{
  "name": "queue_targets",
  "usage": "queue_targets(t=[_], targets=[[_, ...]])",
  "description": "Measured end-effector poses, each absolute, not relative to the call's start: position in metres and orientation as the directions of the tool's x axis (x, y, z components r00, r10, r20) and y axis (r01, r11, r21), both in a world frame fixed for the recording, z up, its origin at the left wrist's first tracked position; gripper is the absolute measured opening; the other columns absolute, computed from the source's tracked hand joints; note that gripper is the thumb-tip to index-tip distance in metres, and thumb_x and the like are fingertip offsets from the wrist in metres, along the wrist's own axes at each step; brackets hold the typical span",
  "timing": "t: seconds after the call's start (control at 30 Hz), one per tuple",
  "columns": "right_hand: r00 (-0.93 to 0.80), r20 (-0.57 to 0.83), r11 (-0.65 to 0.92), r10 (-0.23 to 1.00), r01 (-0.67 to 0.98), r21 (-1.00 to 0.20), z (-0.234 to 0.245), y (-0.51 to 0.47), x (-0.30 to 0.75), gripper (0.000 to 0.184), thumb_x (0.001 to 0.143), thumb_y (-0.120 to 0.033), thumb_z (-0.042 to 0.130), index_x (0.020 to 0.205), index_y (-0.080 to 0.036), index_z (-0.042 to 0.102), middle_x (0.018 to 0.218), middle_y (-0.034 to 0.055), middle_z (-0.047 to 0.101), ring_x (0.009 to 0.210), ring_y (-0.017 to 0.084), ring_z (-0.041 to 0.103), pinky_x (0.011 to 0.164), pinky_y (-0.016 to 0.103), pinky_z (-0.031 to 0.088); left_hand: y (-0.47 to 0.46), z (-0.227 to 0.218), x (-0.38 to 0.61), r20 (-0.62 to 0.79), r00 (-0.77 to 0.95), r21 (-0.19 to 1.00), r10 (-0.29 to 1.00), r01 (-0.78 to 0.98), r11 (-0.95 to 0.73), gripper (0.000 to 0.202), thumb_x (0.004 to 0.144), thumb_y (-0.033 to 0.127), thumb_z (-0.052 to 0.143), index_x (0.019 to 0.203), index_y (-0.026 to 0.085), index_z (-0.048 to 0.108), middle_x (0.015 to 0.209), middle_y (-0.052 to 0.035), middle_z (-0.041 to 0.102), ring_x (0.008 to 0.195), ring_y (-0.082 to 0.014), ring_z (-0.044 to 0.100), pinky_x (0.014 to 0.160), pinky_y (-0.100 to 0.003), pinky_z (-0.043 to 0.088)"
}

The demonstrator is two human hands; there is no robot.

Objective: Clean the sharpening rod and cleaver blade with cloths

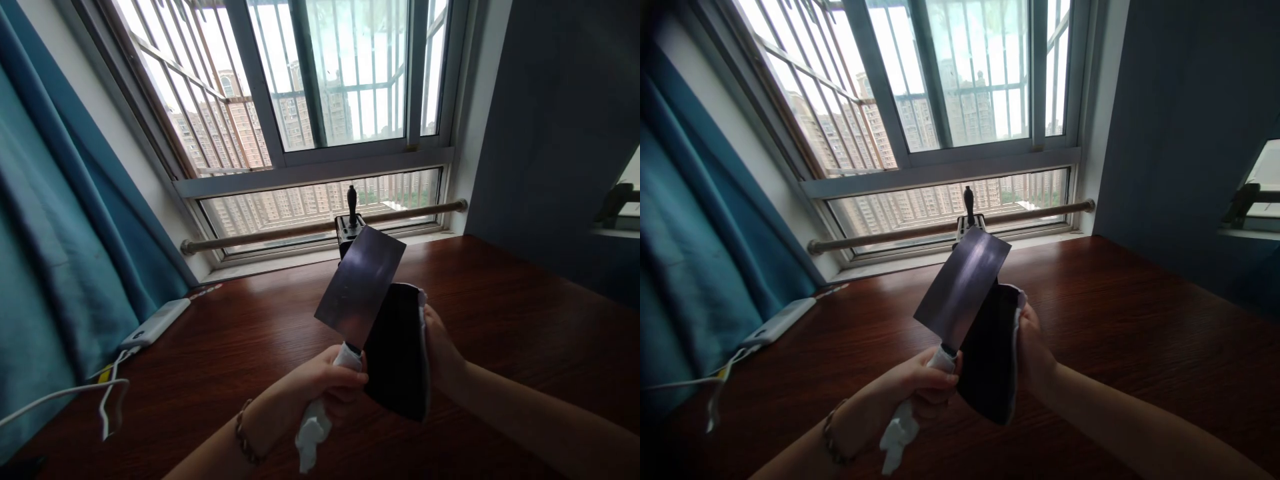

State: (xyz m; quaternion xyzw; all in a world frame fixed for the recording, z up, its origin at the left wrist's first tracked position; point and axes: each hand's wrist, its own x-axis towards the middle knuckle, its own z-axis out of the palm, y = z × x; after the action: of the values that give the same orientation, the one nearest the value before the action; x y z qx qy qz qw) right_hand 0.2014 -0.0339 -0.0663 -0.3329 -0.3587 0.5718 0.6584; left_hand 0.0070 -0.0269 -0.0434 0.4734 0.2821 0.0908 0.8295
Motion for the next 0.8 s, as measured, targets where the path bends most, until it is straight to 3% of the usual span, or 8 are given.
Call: queue_targets(t=[0.1, 0.23, 0.4, 0.5, 0.6, 0.7, 0.8], targets=[[0.066, 0.009, 0.047, 0.998, -0.603, -0.796, -0.048, -0.034, 0.207, 0.026, 0.073, -0.044, 0.058, 0.071, -0.020, 0.047, 0.059, 0.0001, 0.052, 0.050, 0.015, 0.050, 0.045, 0.025, 0.043, -0.030, -0.048, 0.010, -0.433, 0.776, 0.843, 0.457, 0.169, 0.511, 0.038, 0.067, 0.026, 0.071, 0.075, 0.019, 0.035, 0.047, 0.0092, 0.025, 0.040, -0.0023, 0.018, 0.036, -0.013, 0.017], [0.063, 0.008, 0.047, 0.998, -0.644, -0.763, -0.036, -0.031, 0.213, 0.022, 0.074, -0.042, 0.052, 0.080, -0.020, 0.053, 0.066, 0.0022, 0.059, 0.064, 0.021, 0.059, 0.056, 0.031, 0.050, -0.033, -0.053, 0.014, -0.476, 0.733, 0.842, 0.486, 0.220, 0.493, 0.037, 0.066, 0.026, 0.072, 0.074, 0.018, 0.037, 0.047, 0.0088, 0.028, 0.040, -0.0030, 0.021, 0.037, -0.014, 0.019], [0.054, 0.013, 0.044, 0.998, -0.618, -0.785, -0.045, -0.032, 0.210, 0.021, 0.069, -0.033, 0.067, 0.081, -0.019, 0.056, 0.070, 0.0010, 0.062, 0.065, 0.020, 0.060, 0.054, 0.027, 0.049, -0.031, -0.056, 0.013, -0.442, 0.771, 0.852, 0.459, 0.200, 0.485, 0.038, 0.062, 0.023, 0.073, 0.071, 0.017, 0.036, 0.048, 0.0081, 0.029, 0.039, -0.0031, 0.023, 0.036, -0.015, 0.018], [0.032, -0.003, 0.017, 0.999, -0.606, -0.795, -0.048, -0.033, 0.207, 0.025, 0.066, -0.027, 0.072, 0.084, -0.017, 0.058, 0.072, 0.0011, 0.063, 0.063, 0.018, 0.060, 0.054, 0.026, 0.049, -0.030, -0.057, 0.010, -0.399, 0.794, 0.870, 0.458, 0.172, 0.461, 0.036, 0.059, 0.020, 0.075, 0.076, 0.015, 0.044, 0.054, 0.0052, 0.037, 0.042, -0.0039, 0.031, 0.038, -0.016, 0.024], [0.051, -0.047, -0.006, 0.998, -0.613, -0.790, -0.048, -0.027, 0.209, 0.022, 0.066, -0.021, 0.070, 0.084, -0.016, 0.059, 0.069, 0.0010, 0.063, 0.059, 0.017, 0.060, 0.053, 0.025, 0.049, -0.032, -0.054, 0.011, -0.291, 0.856, 0.898, 0.428, 0.090, 0.430, 0.048, 0.066, 0.033, 0.072, 0.103, 0.013, 0.047, 0.065, -0.0012, 0.052, 0.052, -0.0104, 0.048, 0.048, -0.020, 0.039], [0.070, -0.106, -0.039, 0.992, -0.628, -0.777, -0.049, -0.016, 0.219, 0.015, 0.068, -0.016, 0.066, 0.082, -0.015, 0.059, 0.065, 0.0019, 0.062, 0.054, 0.016, 0.058, 0.050, 0.025, 0.049, -0.035, -0.051, 0.015, -0.116, 0.897, 0.910, 0.426, -0.076, 0.408, 0.058, 0.081, 0.057, 0.047, 0.115, 0.011, 0.043, 0.086, -0.0142, 0.061, 0.077, -0.0232, 0.061, 0.074, -0.037, 0.046], [0.065, -0.147, -0.064, 0.987, -0.680, -0.731, -0.051, -0.003, 0.231, 0.008, 0.071, -0.016, 0.062, 0.078, -0.015, 0.059, 0.065, 0.0028, 0.062, 0.055, 0.017, 0.058, 0.053, 0.026, 0.050, -0.033, -0.056, 0.021, -0.079, 0.802, 0.957, 0.593, -0.106, 0.271, 0.061, 0.085, 0.059, 0.032, 0.116, 0.008, 0.047, 0.101, -0.0189, 0.059, 0.085, -0.0271, 0.062, 0.082, -0.043, 0.044]])
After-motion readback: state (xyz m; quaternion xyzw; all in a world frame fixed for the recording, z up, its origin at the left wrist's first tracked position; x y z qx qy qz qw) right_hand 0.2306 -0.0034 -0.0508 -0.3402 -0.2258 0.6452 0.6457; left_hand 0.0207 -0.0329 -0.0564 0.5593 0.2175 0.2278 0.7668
